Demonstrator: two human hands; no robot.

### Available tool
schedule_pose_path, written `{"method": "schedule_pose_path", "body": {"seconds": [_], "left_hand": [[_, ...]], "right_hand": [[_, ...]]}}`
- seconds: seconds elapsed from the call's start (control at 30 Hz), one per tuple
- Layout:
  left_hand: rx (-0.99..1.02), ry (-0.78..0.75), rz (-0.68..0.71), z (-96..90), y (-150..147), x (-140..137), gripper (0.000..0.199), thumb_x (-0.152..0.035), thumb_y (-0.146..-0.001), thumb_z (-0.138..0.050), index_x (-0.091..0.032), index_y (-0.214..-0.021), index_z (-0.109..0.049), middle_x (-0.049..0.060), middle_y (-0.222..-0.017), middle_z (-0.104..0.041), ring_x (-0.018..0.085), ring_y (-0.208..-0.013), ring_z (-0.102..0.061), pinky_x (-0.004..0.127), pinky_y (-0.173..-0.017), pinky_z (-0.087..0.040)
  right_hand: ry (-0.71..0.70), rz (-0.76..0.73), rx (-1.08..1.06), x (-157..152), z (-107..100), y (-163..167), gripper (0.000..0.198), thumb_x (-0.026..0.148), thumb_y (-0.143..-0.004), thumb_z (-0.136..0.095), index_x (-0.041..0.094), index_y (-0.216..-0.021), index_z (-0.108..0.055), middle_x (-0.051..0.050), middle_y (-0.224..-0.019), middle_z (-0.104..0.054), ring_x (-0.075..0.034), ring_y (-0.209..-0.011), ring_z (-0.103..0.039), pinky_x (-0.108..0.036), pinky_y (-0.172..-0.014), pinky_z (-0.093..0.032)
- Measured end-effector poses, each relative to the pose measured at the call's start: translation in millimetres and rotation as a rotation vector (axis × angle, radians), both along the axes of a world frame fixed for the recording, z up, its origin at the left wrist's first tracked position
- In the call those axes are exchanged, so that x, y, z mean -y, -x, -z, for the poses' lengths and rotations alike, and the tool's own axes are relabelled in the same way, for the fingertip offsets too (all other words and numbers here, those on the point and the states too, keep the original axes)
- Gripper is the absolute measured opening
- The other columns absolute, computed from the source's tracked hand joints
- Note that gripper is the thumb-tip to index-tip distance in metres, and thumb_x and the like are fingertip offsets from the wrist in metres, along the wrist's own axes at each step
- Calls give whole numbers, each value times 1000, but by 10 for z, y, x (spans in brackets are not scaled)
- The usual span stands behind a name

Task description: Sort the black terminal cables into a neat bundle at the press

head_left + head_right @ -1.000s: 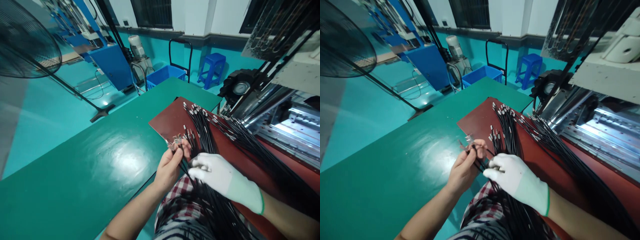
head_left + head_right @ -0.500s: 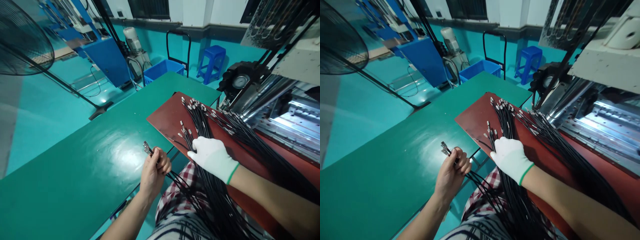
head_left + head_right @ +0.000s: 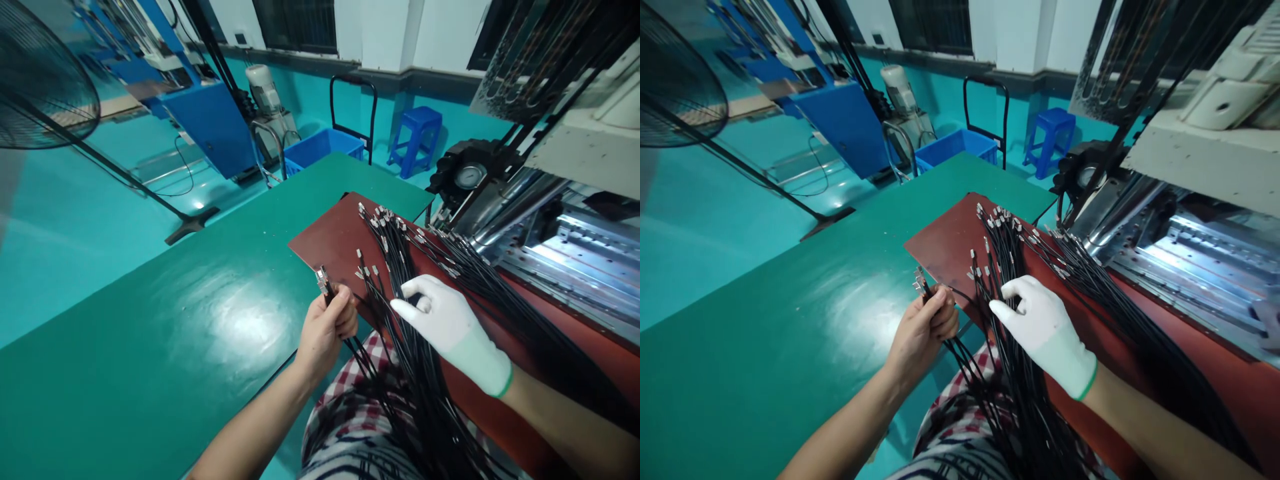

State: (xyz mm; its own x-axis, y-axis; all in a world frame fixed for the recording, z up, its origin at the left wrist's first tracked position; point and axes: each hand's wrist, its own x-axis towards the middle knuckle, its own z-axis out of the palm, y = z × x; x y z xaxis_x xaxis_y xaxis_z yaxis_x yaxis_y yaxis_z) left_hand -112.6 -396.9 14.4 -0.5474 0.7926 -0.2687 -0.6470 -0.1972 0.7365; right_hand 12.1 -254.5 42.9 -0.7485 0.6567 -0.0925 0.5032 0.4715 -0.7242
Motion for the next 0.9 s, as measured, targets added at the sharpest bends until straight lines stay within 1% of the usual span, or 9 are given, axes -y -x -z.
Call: {"method": "schedule_pose_path", "body": {"seconds": [0.07,0.13,0.23,0.43,0.57,0.67,0.73,0.83,0.9], "left_hand": [[-10,-10,11,-9,-5,-21,24,-36,-87,-62,-15,-78,-53,-10,-50,-21,3,-41,-17,18,-41,-14],[-32,-23,15,-38,-21,-50,20,-33,-86,-63,-15,-89,-57,-10,-52,-23,3,-42,-18,18,-41,-15],[-66,-56,20,-99,-49,-97,23,-33,-84,-67,-16,-96,-57,-11,-51,-25,3,-42,-18,17,-41,-16],[-34,-64,-10,-150,-54,-108,25,-33,-80,-71,-15,-77,-54,-10,-48,-28,2,-39,-19,18,-41,-15],[-2,-65,10,-127,-27,-79,23,-35,-82,-69,-14,-81,-59,-11,-49,-24,1,-40,-16,18,-42,-16],[34,-64,17,-108,-11,-76,24,-36,-81,-70,-14,-83,-61,-11,-49,-24,1,-40,-15,17,-41,-17],[52,-72,14,-102,-12,-80,24,-36,-80,-71,-14,-81,-61,-10,-49,-24,1,-40,-15,17,-41,-17],[53,-75,14,-99,-29,-72,29,-41,-80,-71,-14,-83,-60,-10,-52,-27,1,-41,-16,17,-42,-17],[21,-39,52,-96,-39,-40,34,-45,-79,-71,-13,-88,-62,-8,-56,-32,1,-42,-18,17,-43,-16]], "right_hand": [[200,-23,20,22,-50,-18,25,43,-81,-62,19,-87,-58,4,-61,-51,-9,-53,-43,-23,-53,-37],[317,-71,67,68,-94,-13,25,42,-78,-65,19,-82,-56,6,-59,-49,-8,-52,-42,-21,-51,-35],[314,-136,107,162,-103,12,25,38,-71,-69,18,-75,-55,5,-59,-52,-8,-54,-44,-21,-53,-36],[335,-140,149,260,-116,19,25,38,-68,-71,18,-75,-58,4,-59,-54,-9,-56,-45,-21,-54,-36],[394,-162,172,271,-160,10,23,40,-73,-67,18,-75,-58,5,-56,-49,-9,-54,-41,-21,-51,-32],[427,-235,113,278,-142,8,25,42,-82,-60,18,-76,-59,3,-62,-54,-10,-57,-44,-22,-53,-33],[399,-287,86,291,-138,10,27,40,-86,-55,17,-73,-58,2,-66,-56,-10,-61,-46,-23,-56,-34],[260,-334,91,328,-171,27,31,35,-90,-52,17,-65,-51,3,-63,-50,-9,-60,-44,-24,-57,-31],[150,-362,89,348,-201,54,34,33,-90,-53,17,-61,-46,4,-61,-47,-9,-58,-41,-24,-57,-29]]}}
